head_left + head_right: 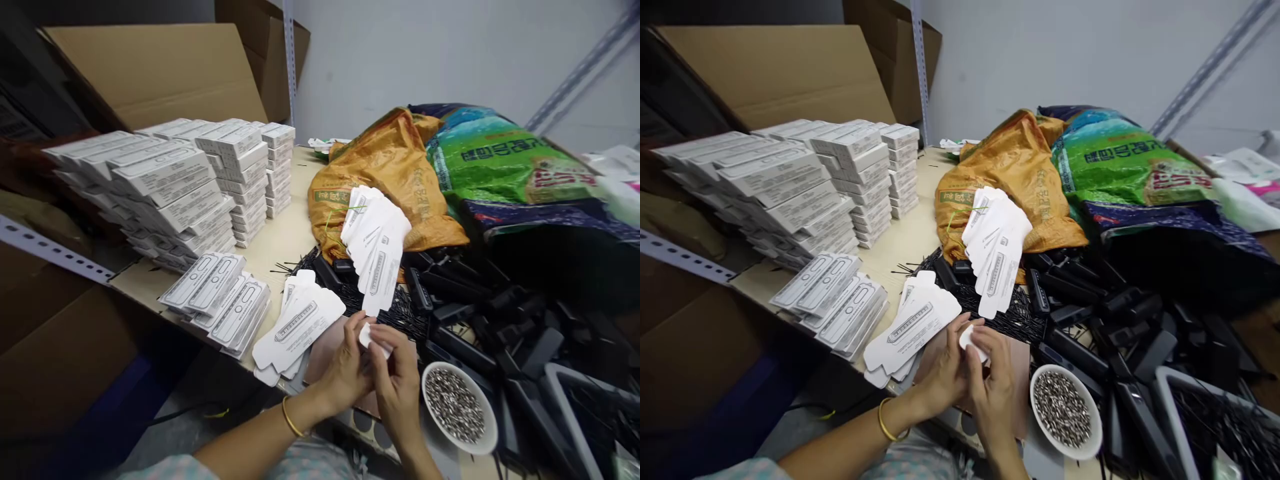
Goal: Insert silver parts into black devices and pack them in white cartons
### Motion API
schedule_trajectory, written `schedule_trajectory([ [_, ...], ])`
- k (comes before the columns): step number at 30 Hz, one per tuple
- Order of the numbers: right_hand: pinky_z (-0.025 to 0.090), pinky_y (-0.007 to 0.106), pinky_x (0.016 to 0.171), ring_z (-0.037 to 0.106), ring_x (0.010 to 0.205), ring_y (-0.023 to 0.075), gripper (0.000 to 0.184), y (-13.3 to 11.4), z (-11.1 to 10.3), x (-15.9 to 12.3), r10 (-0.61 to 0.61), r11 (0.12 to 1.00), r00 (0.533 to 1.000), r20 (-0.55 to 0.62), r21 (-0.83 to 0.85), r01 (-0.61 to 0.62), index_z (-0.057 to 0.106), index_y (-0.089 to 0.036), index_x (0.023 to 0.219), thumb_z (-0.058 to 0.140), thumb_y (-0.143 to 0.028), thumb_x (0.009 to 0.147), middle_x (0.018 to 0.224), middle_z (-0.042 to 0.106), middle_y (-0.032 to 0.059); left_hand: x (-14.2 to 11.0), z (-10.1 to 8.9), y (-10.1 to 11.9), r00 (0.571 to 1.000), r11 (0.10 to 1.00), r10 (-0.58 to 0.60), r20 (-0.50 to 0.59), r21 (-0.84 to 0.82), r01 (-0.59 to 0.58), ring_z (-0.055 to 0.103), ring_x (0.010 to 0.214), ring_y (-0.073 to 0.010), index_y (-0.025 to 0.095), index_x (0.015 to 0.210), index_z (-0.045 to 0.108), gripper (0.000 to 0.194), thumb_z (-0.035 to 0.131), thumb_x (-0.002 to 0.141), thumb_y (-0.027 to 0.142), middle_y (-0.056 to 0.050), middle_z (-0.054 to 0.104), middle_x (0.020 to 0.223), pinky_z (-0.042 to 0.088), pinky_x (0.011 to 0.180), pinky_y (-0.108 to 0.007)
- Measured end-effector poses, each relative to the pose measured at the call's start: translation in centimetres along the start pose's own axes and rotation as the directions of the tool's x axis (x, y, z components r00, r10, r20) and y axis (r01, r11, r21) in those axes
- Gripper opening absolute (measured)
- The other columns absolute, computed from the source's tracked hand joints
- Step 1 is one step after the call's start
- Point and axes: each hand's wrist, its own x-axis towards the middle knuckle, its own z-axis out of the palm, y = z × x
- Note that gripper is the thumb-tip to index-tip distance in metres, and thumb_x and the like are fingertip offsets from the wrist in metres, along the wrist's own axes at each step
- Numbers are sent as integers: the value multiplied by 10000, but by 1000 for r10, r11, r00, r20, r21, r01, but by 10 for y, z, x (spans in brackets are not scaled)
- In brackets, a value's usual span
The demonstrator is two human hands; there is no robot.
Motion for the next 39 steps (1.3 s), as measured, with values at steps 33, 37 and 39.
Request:
schedule_trajectory([
  [33, 466, 419, 879, 612, 1010, 253, 334, 20, 1, -9, 205, 978, 937, 284, -16, -209, 598, -200, 1068, 573, -464, 864, 1075, 668, 114, -13, -215, 1, 831, 326, -165, -532, 765, 555, 221, 1405, -438, 180, 1419, 388, 588, 575, 869, 275, -218, 304, 1514, 190, 1069, -676],
  [37, 478, 406, 875, 618, 1002, 241, 323, 18, 5, -14, 236, 965, 912, 335, 26, -259, 600, -209, 1071, 567, -463, 874, 1067, 667, 102, -43, -209, 23, 900, 548, 42, -434, 763, 343, 496, 1227, -289, 140, 1204, 577, 338, 499, 893, 246, -160, 560, 1272, 396, 1021, -439],
  [39, 486, 397, 859, 623, 978, 237, 311, 14, 7, -15, 240, 964, 902, 358, 23, -265, 611, -210, 1054, 560, -463, 880, 1015, 674, 90, -74, -190, 24, 955, 696, -116, -272, 663, 274, 624, 895, -207, 163, 919, 670, 240, 453, 902, 264, -76, 673, 918, 477, 850, -332],
])
